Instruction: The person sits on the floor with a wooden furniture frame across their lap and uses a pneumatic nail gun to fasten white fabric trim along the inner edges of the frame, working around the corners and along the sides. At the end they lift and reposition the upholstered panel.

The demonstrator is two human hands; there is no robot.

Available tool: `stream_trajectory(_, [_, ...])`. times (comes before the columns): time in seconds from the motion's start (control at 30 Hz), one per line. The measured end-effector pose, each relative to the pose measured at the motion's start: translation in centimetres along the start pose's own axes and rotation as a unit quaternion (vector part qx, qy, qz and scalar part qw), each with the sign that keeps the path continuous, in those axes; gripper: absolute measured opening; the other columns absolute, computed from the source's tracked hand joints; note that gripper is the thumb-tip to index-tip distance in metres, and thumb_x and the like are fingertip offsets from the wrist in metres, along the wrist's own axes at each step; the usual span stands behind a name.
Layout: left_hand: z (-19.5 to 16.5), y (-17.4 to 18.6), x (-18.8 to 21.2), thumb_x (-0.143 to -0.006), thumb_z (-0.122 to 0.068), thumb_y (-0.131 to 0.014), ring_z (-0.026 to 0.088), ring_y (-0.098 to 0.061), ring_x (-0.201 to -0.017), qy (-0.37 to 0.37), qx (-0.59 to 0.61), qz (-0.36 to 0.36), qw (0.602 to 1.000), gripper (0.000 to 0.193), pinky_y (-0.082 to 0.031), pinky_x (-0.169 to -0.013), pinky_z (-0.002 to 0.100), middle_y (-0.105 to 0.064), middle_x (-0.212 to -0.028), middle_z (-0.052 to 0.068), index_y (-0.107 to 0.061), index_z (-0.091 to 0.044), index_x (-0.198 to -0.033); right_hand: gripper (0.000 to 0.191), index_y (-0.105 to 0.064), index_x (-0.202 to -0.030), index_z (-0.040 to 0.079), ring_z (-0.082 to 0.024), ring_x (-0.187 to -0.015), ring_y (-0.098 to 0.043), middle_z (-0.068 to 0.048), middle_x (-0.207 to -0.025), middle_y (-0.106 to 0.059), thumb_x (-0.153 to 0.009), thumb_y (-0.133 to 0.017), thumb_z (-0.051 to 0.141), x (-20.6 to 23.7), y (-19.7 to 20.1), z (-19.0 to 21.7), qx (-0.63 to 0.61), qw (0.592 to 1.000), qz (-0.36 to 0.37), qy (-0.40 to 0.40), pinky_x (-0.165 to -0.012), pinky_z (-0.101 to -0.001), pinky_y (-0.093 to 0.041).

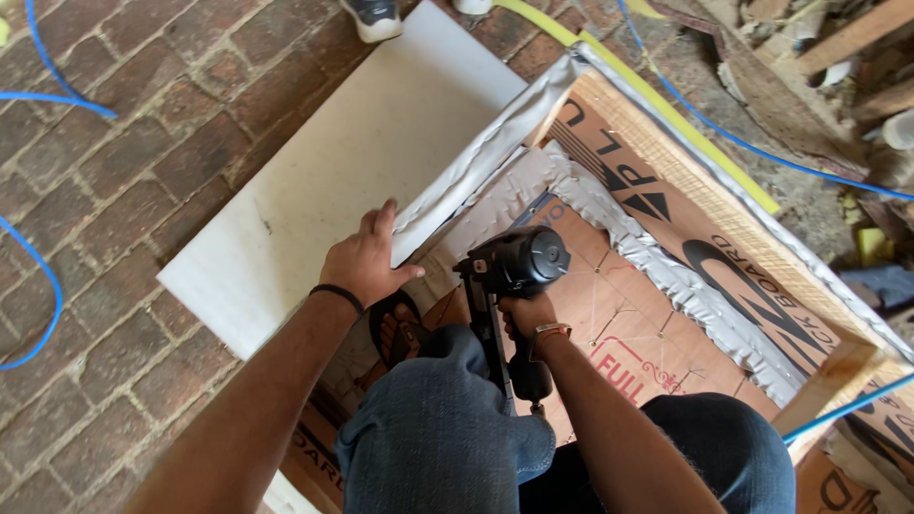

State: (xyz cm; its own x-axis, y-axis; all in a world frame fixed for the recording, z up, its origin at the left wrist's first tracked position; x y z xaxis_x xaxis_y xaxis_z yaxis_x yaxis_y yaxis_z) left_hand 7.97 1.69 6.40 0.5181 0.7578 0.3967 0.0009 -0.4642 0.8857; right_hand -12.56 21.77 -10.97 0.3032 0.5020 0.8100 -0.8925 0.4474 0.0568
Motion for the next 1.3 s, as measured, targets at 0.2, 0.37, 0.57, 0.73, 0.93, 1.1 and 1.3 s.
stream_trajectory(0.2, [-7.6,1.6,-5.2,-0.075,-0.053,-0.082,0.038,-0.067,-0.106,-0.103,-0.107,-0.069,0.987,0.114,-0.062,-0.078,0.042,-0.027,-0.163,0.025,-0.008,-0.029,-0.16,0.005,-0.063,-0.079,0.003,-0.019,-0.042,-0.053,-0.007,-0.058,-0.057,-0.078,-0.067,0.006,-0.4,0.4,-0.6,0.007,1.0,0.004,0.002,-0.04,-0.0353,-0.045])
stream_trajectory(0.37, [-8.0,0.9,-6.1,-0.086,-0.028,-0.076,0.033,-0.068,-0.101,-0.082,-0.106,-0.088,0.987,0.099,-0.061,-0.08,0.042,-0.047,-0.146,0.016,-0.014,-0.041,-0.162,0.007,-0.066,-0.081,0.002,-0.02,-0.045,-0.057,-0.009,-0.062,-0.061,-0.079,-0.068,0.008,-0.5,1.1,0.0,0.042,0.999,0.015,0.013,-0.041,-0.0354,-0.047])
stream_trajectory(0.57, [-7.9,0.9,-6.5,-0.087,-0.007,-0.064,0.028,-0.07,-0.091,-0.078,-0.136,-0.122,0.98,0.096,-0.062,-0.073,0.038,-0.054,-0.136,0.013,-0.016,-0.042,-0.162,0.015,-0.073,-0.089,0.003,-0.018,-0.05,-0.066,-0.01,-0.064,-0.07,-0.08,-0.064,0.011,-2.5,7.4,10.2,0.237,0.959,-0.047,0.147,-0.046,-0.0313,-0.053])
stream_trajectory(0.73, [-7.6,0.1,-7.1,-0.091,-0.003,-0.06,0.025,-0.07,-0.087,-0.063,-0.156,-0.078,0.983,0.096,-0.062,-0.07,0.036,-0.054,-0.133,0.015,-0.011,-0.041,-0.165,0.017,-0.071,-0.088,0.0,-0.02,-0.054,-0.066,-0.011,-0.069,-0.071,-0.075,-0.077,0.009,-3.6,15.3,17.8,0.28,0.948,-0.121,0.086,-0.051,-0.0324,-0.056])
stream_trajectory(0.93, [-7.5,0.7,-7.1,-0.088,-0.007,-0.061,0.026,-0.07,-0.081,-0.084,-0.15,-0.155,0.973,0.092,-0.062,-0.065,0.036,-0.057,-0.128,0.015,-0.016,-0.041,-0.161,0.026,-0.079,-0.09,0.004,-0.019,-0.063,-0.074,-0.012,-0.076,-0.078,-0.077,-0.08,0.027,-3.1,17.4,20.9,0.481,0.862,-0.152,0.049,-0.063,-0.0313,-0.058])
stream_trajectory(1.1, [-7.2,-0.1,-7.4,-0.093,-0.007,-0.059,0.025,-0.07,-0.081,-0.082,-0.146,-0.143,0.975,0.09,-0.062,-0.066,0.037,-0.059,-0.122,0.013,-0.015,-0.041,-0.163,0.03,-0.079,-0.092,0.005,-0.019,-0.068,-0.074,-0.009,-0.075,-0.078,-0.077,-0.082,0.031,-3.2,17.5,20.7,0.53,0.829,-0.174,0.041,-0.068,-0.0337,-0.057])
stream_trajectory(1.3, [-6.9,-0.1,-7.5,-0.091,-0.008,-0.06,0.025,-0.07,-0.081,-0.078,-0.158,-0.137,0.975,0.092,-0.062,-0.066,0.036,-0.058,-0.122,0.013,-0.013,-0.041,-0.163,0.035,-0.079,-0.094,0.005,-0.021,-0.068,-0.076,-0.012,-0.075,-0.078,-0.077,-0.082,0.035,-4.8,17.6,20.3,0.544,0.821,-0.166,0.049,-0.069,-0.0339,-0.059])
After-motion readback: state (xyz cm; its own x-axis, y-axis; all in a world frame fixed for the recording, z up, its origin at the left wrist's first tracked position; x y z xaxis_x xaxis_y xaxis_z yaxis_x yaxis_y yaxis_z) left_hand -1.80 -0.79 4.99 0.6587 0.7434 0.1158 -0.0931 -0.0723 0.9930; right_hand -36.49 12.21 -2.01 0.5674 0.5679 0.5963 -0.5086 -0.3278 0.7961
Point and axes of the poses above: each hand's wrist, its own x-axis away from the middle knuckle, its own y-axis out of the back of the hand, z = x × y, the point moved 9 cm from there along -x, towards the middle knuckle
